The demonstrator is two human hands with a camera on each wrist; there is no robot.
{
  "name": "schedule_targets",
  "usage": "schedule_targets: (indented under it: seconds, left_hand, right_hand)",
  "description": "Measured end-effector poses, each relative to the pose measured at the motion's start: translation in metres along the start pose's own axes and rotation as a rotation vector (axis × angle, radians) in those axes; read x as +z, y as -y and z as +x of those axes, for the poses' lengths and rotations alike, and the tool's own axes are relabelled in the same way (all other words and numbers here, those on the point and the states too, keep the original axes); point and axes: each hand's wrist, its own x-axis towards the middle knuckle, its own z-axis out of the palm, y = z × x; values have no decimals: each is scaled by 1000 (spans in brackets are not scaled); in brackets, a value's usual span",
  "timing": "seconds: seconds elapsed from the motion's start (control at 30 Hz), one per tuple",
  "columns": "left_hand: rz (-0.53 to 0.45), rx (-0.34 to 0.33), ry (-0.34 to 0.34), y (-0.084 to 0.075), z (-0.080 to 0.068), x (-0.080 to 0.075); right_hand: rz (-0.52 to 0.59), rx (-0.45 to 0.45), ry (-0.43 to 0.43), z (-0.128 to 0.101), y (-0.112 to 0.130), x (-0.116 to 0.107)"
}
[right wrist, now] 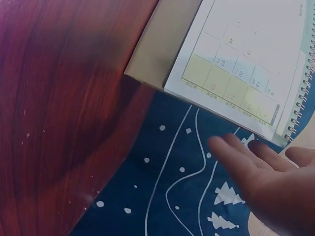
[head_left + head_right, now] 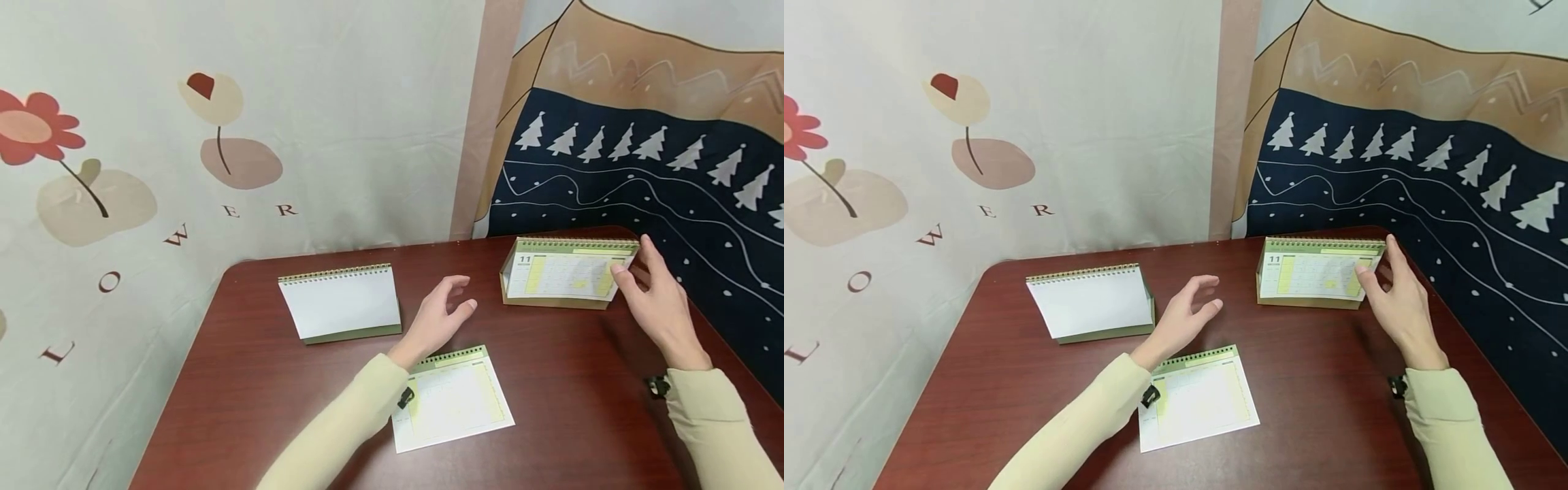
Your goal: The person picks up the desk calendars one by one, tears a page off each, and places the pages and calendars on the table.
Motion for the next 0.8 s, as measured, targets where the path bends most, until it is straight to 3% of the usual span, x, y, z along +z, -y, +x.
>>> schedule_targets:
  seconds: [0.33, 0.63, 0.8]
  left_hand:
    - [-58, -49, 45, 0, 24, 21]
    - [-22, -119, 83, 7, 38, 36]
    - [-70, -161, 92, 14, 44, 38]
  right_hand:
    - [9, 53, 4, 3, -3, 0]
    - [17, 41, 28, 5, 3, 10]
    - [4, 21, 34, 4, 7, 15]
